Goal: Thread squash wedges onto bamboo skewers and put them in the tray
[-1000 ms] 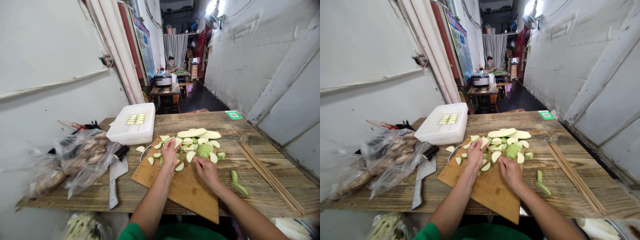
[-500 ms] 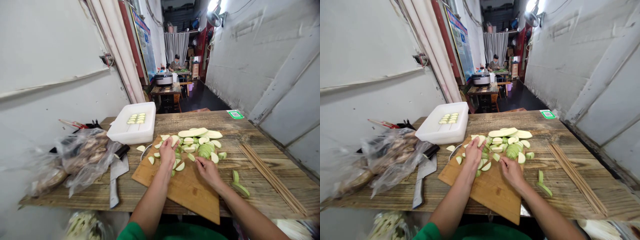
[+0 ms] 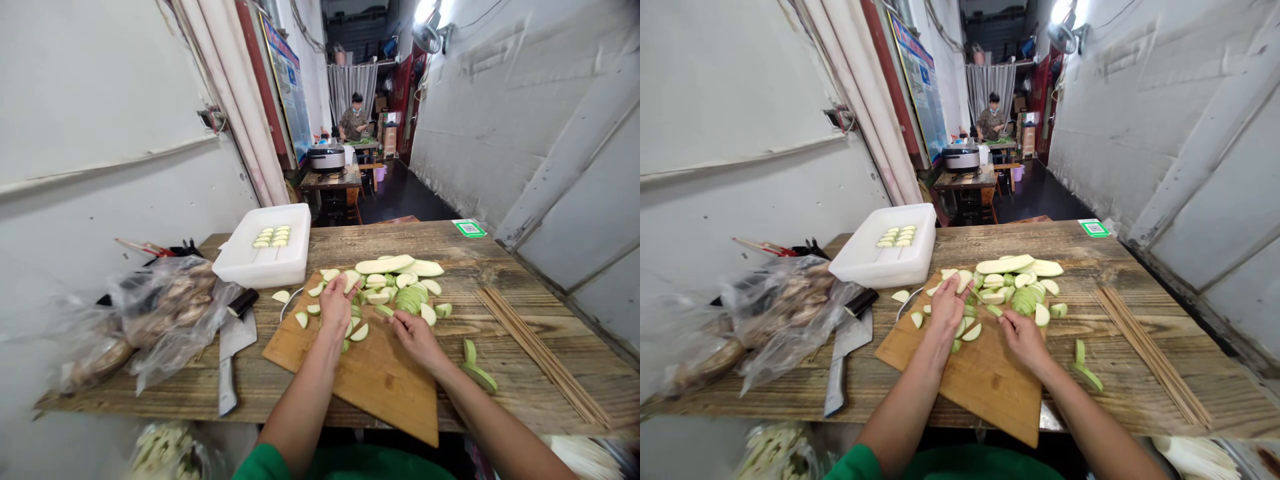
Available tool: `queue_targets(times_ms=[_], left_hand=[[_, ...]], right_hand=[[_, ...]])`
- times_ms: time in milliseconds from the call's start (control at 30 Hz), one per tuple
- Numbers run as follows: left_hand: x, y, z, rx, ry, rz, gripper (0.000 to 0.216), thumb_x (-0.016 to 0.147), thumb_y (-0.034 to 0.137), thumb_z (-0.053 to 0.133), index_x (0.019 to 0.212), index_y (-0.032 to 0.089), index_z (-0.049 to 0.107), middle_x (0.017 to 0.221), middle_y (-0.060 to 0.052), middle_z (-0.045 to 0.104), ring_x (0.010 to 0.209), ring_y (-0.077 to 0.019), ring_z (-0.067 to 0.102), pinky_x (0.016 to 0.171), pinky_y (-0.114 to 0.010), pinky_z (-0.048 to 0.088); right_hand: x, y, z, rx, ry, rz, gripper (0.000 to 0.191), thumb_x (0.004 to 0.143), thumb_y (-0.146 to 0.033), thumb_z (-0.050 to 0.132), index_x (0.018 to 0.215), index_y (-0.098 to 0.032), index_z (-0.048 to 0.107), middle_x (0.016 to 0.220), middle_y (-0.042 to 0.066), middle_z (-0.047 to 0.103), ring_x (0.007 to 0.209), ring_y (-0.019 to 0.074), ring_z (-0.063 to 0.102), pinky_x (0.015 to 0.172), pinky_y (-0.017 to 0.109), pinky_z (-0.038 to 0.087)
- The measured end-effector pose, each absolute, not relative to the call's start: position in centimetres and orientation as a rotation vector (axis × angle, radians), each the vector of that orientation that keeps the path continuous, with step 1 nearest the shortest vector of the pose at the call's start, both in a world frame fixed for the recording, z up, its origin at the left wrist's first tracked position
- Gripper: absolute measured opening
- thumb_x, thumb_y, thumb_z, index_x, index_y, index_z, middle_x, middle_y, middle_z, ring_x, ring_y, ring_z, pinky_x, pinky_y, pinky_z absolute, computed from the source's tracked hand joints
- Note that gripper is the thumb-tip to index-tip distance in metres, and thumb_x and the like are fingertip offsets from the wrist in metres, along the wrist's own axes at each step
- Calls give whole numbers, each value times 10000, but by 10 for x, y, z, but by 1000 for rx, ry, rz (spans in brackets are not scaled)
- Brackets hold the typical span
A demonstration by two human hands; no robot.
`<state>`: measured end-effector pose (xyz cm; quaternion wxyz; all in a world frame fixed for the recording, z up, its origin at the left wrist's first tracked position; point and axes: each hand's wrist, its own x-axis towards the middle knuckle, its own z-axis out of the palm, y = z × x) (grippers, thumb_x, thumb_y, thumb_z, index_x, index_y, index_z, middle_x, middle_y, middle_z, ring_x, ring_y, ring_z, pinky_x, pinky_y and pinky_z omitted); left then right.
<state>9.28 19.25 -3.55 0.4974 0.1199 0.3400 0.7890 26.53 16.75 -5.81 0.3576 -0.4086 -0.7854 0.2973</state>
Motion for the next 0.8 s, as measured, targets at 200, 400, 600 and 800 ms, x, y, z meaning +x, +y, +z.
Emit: queue_targets(times_ms=[200,400,600,800], left_hand=[[94,192,-37,298,795,1903,79,693,163,677,706,114,616,744,-26,643,737,-120,623,842,-405,487],[96,191,-36,281,796,1895,90,687,167,681,713,114,614,739,-24,643,738,-125,624,850,-404,479],[98,191,-38,314,783,1901,107,680,185,690,717,115,619,752,-20,637,743,-119,619,837,-388,482],[100,192,-41,350,788,1935,162,643,220,723,722,116,627,755,-15,621,754,-116,603,821,-382,488]], right_hand=[[265,168,-56,-1053,-1991,818,286,868,-303,387,697,-173,575,622,5,591,592,151,541,553,229,400],[264,168,-56,-1067,-1980,855,291,867,-307,388,696,-161,571,627,13,590,613,149,541,581,229,400],[263,169,-59,-1061,-1969,854,287,862,-301,387,695,-159,571,610,6,578,591,144,526,562,225,384],[262,170,-59,-1065,-1975,834,292,865,-301,387,714,-155,589,609,6,585,594,144,529,560,223,389]])
